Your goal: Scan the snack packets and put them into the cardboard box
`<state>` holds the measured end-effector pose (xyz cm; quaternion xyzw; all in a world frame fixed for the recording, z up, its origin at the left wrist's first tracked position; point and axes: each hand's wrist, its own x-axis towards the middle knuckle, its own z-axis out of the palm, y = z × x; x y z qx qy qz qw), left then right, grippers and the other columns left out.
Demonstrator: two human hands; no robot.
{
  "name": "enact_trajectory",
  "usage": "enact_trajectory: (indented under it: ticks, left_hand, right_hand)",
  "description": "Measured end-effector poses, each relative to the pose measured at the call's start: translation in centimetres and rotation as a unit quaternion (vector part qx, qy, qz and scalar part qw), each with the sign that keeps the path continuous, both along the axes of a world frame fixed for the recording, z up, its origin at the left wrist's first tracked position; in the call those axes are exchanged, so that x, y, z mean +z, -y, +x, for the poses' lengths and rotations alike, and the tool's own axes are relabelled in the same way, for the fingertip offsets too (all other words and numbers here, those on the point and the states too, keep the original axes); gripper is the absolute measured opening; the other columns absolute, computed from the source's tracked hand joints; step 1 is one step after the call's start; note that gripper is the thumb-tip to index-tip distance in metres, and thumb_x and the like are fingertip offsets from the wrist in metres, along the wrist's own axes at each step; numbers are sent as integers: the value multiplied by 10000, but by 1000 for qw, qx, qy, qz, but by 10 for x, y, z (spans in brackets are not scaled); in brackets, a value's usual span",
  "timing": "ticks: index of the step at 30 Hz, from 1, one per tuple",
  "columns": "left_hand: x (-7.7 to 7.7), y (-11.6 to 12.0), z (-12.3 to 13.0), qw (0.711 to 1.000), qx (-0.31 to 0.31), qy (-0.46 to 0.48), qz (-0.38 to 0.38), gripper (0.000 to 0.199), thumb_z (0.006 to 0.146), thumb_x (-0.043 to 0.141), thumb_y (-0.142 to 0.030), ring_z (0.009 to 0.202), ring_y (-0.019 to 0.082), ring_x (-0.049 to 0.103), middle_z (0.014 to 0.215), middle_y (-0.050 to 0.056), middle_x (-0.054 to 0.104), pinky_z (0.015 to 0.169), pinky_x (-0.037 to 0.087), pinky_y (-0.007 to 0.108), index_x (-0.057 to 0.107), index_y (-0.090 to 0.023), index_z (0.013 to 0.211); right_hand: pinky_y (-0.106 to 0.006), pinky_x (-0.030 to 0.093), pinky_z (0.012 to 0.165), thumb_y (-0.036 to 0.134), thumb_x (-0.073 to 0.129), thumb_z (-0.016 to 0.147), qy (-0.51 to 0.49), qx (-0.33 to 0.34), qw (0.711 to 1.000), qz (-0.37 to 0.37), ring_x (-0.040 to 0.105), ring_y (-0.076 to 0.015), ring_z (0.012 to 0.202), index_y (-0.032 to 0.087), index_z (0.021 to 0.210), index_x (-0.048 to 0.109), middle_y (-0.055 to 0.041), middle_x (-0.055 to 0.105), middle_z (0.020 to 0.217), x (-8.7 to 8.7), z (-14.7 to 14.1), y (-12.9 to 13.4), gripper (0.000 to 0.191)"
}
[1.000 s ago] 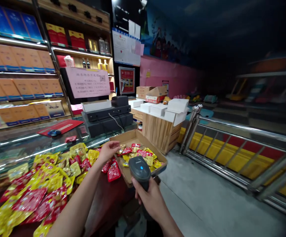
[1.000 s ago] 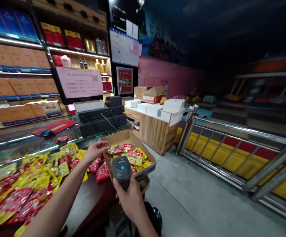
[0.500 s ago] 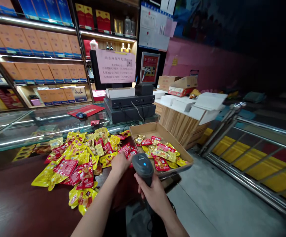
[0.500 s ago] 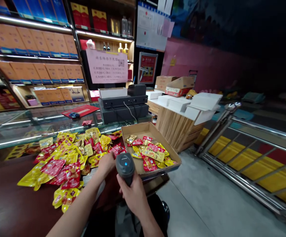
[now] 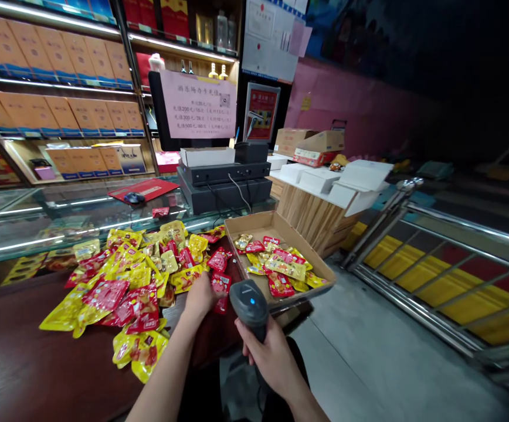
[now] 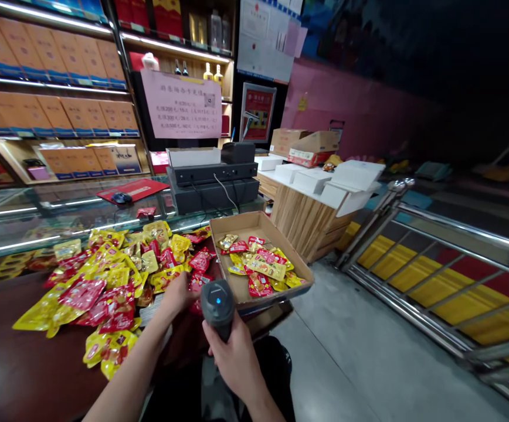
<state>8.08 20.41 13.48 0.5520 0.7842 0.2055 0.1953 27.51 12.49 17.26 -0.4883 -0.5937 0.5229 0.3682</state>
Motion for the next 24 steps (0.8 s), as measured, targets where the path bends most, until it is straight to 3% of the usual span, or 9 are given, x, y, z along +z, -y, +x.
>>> enact_trajectory:
  ticks: [3,6,9,12,15,24]
  left_hand:
    - [-2,15,-16,996,-13,80,35,391,681,762,-328,1022,282,657,1030,155,715,863,439,320,654,-129,1000]
    - [0,23,-22,973,-8,217,81,333,633,778,-400,764,205,645,742,27,663,701,447,279,630,-157,806]
    - [4,26,-18,915,4,385,119,411,573,810,-433,576,120,544,591,-63,536,571,403,225,556,-172,764]
    - [8,25,-11,860,1,494,129,465,533,844,-399,567,105,554,607,-69,565,578,436,217,536,-181,806]
    - [10,22,-7,842,0,523,133,485,489,870,-347,600,120,596,626,-55,604,601,475,225,536,-186,803]
    - [11,18,-7,854,28,495,154,536,484,859,-399,612,133,623,653,-28,639,552,478,215,578,-166,877]
  right_hand:
    - [-212,441,416,547,634,835,-1,17,1000,-9,557,-137,460,177,981,582,31,558,559,-5,-5,5,401]
    - [-206,450,407,536,643,833,-6,26,999,-19,573,-139,460,173,1029,571,32,567,564,-5,-11,5,419]
    - [-213,467,400,538,640,833,-22,37,999,-25,575,-141,451,174,1027,572,30,570,564,1,-18,4,418]
    - [-224,482,397,545,626,842,-36,43,998,-29,564,-142,427,184,1044,572,36,564,539,6,-22,4,417]
    - [-225,480,394,552,621,844,-39,39,998,-26,558,-142,409,197,1065,568,41,564,520,8,-24,2,421]
    - [-218,460,385,538,613,843,-39,27,999,-5,536,-132,386,180,1057,545,54,545,491,22,-29,1,422]
